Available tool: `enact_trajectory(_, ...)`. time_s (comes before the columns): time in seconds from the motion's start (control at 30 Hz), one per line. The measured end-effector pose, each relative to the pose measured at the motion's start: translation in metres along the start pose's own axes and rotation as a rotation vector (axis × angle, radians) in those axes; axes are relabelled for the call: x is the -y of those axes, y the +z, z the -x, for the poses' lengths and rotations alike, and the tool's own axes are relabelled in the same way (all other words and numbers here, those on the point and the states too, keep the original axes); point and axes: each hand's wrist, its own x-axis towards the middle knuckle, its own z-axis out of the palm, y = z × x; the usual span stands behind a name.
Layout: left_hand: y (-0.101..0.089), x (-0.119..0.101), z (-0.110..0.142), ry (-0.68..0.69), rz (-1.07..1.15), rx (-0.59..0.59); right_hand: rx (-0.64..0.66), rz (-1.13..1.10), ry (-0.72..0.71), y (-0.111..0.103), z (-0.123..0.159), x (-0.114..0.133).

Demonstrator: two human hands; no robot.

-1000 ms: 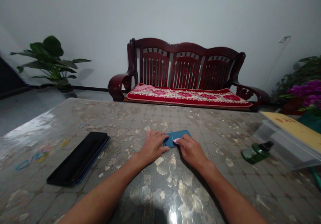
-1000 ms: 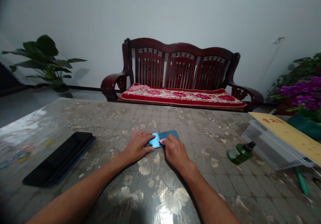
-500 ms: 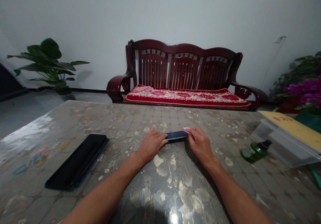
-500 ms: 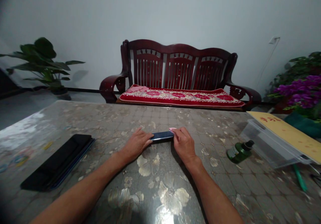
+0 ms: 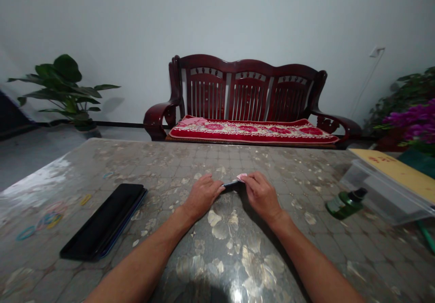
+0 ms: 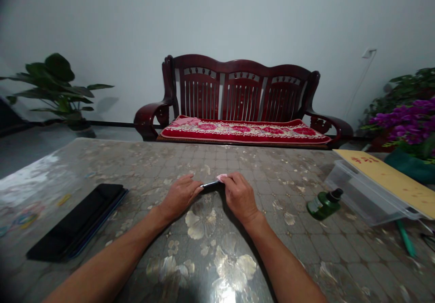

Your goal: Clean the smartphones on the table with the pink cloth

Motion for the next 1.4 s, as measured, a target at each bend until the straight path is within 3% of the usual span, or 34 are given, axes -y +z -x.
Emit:
enact_trajectory(0.2, -0.002, -0.003, 0.000, -0.033, -0.054, 0.061, -0.068, 0.023, 0.138, -0.006, -0.002, -0.027)
enact_trajectory(0.6, -0.002, -0.004, 0.001, 0.050, -0.076, 0.010, -0.124, -0.205, 0.187, -0.002, -0.008, -0.036)
enact_trajectory(0.73, -0.001, -0.001, 0.002, -0.033, 0.049, 0.008, -0.081, -0.302, 0.213, -0.001, -0.011, -0.039)
enact_trajectory(0.93, 0.002, 0.007, 0.001, -0.297, 0.296, 0.020, -0.068, -0.346, 0.237, 0.000, -0.012, -0.038)
enact_trajectory(1.2, 0.009, 0.019, -0.005, -0.596, 0.579, -0.278, 0.060, -0.508, 0.376, 0.001, -0.015, -0.021)
enact_trajectory(1.4, 0.011, 0.032, -0.008, -0.669, 0.663, -0.293, 0.393, -0.832, 0.665, 0.008, -0.010, -0.020)
